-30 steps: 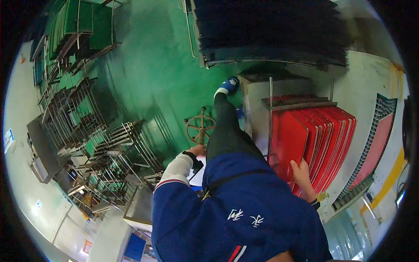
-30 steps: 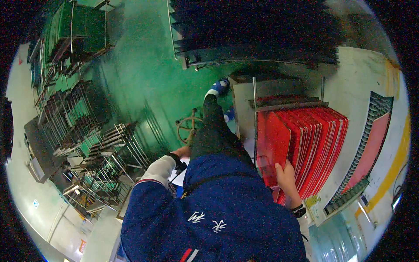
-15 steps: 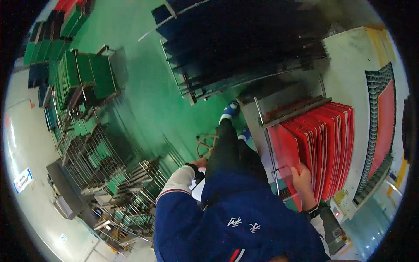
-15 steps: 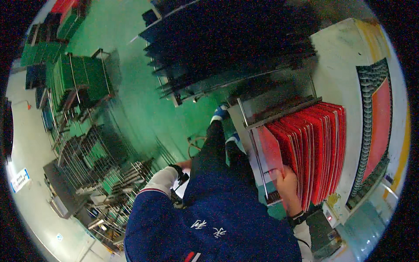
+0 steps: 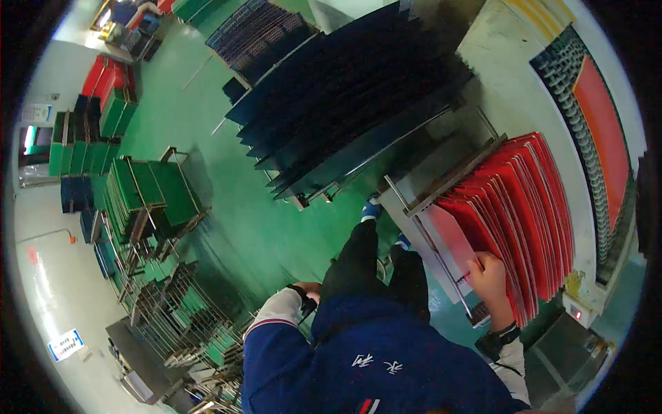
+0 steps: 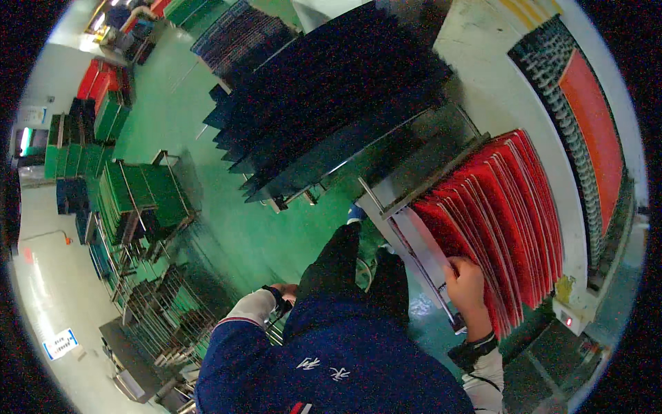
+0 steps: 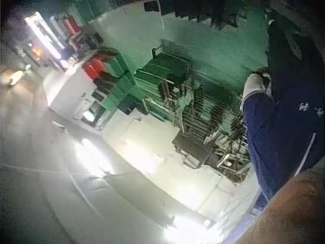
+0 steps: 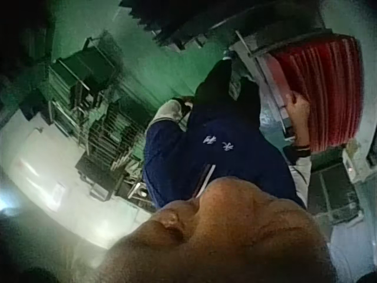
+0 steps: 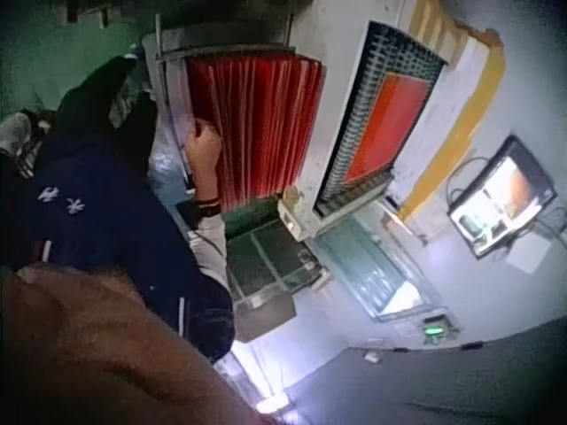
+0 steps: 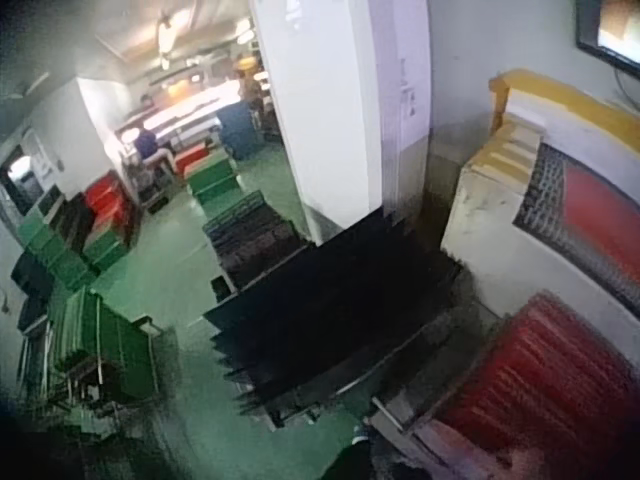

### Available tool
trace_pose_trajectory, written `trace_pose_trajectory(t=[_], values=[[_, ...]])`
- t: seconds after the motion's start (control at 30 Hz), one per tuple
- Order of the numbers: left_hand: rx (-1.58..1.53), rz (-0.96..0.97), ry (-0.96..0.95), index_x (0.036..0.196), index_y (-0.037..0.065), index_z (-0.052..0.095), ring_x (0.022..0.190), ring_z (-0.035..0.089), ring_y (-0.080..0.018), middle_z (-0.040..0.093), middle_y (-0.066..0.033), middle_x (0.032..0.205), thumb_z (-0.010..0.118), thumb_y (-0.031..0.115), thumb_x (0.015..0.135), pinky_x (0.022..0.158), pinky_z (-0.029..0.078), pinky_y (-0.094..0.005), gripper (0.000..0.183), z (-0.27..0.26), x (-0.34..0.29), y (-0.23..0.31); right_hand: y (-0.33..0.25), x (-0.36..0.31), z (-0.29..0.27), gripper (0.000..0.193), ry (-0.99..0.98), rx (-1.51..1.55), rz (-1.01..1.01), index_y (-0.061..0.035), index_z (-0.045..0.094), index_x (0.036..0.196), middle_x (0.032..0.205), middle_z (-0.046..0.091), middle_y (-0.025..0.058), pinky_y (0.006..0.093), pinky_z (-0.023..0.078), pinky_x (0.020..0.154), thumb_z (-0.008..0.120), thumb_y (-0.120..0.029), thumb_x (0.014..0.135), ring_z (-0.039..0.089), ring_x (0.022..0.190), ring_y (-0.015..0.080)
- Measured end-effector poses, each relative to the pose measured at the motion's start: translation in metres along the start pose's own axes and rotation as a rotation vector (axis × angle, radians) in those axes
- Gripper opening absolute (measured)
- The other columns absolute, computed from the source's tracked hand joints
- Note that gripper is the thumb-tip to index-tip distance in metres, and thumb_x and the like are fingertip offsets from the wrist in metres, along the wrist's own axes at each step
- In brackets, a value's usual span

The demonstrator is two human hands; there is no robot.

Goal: The person is feeding thin red and blue sheets one by one into a processing machine on the factory floor.

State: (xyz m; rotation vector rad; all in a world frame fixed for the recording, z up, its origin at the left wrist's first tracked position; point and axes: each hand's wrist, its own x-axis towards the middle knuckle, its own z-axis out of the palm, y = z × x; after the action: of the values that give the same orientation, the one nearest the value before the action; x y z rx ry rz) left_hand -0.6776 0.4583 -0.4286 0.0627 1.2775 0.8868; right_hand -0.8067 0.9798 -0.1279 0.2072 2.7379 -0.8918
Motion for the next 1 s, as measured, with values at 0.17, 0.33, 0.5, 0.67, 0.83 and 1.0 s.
trace_pose_trajectory(t=[0.17, 0.33, 0.5, 0.67, 0.83, 1.0], values=[[0.259, -0.020, 0.185, 0.112, 0.010, 0.067, 0.084, 0.065, -0.0263, 0.069, -0.0122, 0.096, 0.070, 0.020, 0.072, 0.071, 0.051, -0.0436, 0.041, -0.037, 0.022, -0.023, -0.002, -0.001, 0.001, 0.027, 0.022, 0.038, 0.029, 0.0044, 0.069, 0.091, 0.084, 0.067, 0.0240, 0.0449, 0.051, 0.071, 0.065, -0.021, 0.082, 0.065, 0.078, 0.0401], [0.052, 0.097, 0.542, 0.101, 0.011, 0.070, 0.075, 0.066, -0.0268, 0.070, -0.0133, 0.090, 0.066, 0.018, 0.075, 0.069, 0.051, -0.0434, 0.027, -0.085, 0.052, 0.019, -0.006, -0.007, -0.008, 0.026, 0.017, -0.049, 0.047, 0.0031, 0.070, 0.087, 0.079, 0.067, 0.0238, 0.0439, 0.050, 0.068, 0.069, -0.022, 0.080, 0.066, 0.076, 0.0391], [0.158, 0.141, 0.634, 0.120, 0.007, 0.066, 0.106, 0.063, -0.0315, 0.065, -0.0170, 0.121, 0.071, 0.057, 0.076, 0.090, 0.049, -0.0418, 0.066, -0.089, 0.052, 0.119, -0.005, -0.005, -0.009, 0.028, 0.056, -0.055, -0.020, 0.0011, 0.070, 0.084, 0.076, 0.066, 0.0231, 0.0445, 0.050, 0.067, 0.070, -0.026, 0.079, 0.065, 0.074, 0.0390], [0.630, 0.180, 0.604, 0.140, 0.002, 0.044, 0.127, 0.050, -0.0353, 0.052, -0.0227, 0.137, 0.069, 0.070, 0.070, 0.105, 0.040, -0.0413, 0.101, -0.060, 0.055, 0.164, 0.003, -0.027, -0.002, 0.030, 0.200, -0.214, -0.149, 0.0002, 0.067, 0.083, 0.080, 0.066, 0.0231, 0.0490, 0.050, 0.073, 0.069, -0.029, 0.079, 0.064, 0.080, 0.0410], [0.560, 0.182, 0.504, 0.149, -0.002, 0.027, 0.135, 0.042, -0.0362, 0.041, -0.0239, 0.146, 0.069, 0.072, 0.069, 0.110, 0.035, -0.0429, 0.117, -0.058, 0.039, 0.128, 0.010, -0.039, 0.021, 0.024, 0.369, -0.336, -0.217, -0.0020, 0.063, 0.084, 0.084, 0.066, 0.0217, 0.0521, 0.049, 0.076, 0.064, -0.026, 0.084, 0.063, 0.085, 0.0422], [0.884, 0.024, 0.411, 0.150, -0.002, 0.024, 0.136, 0.040, -0.0363, 0.040, -0.0256, 0.147, 0.070, 0.072, 0.068, 0.111, 0.035, -0.0427, 0.120, -0.024, 0.025, 0.216, 0.042, -0.087, 0.004, 0.024, 0.437, -0.312, 0.054, -0.0038, 0.065, 0.084, 0.084, 0.066, 0.0211, 0.0517, 0.050, 0.077, 0.063, -0.028, 0.086, 0.064, 0.086, 0.0401]])
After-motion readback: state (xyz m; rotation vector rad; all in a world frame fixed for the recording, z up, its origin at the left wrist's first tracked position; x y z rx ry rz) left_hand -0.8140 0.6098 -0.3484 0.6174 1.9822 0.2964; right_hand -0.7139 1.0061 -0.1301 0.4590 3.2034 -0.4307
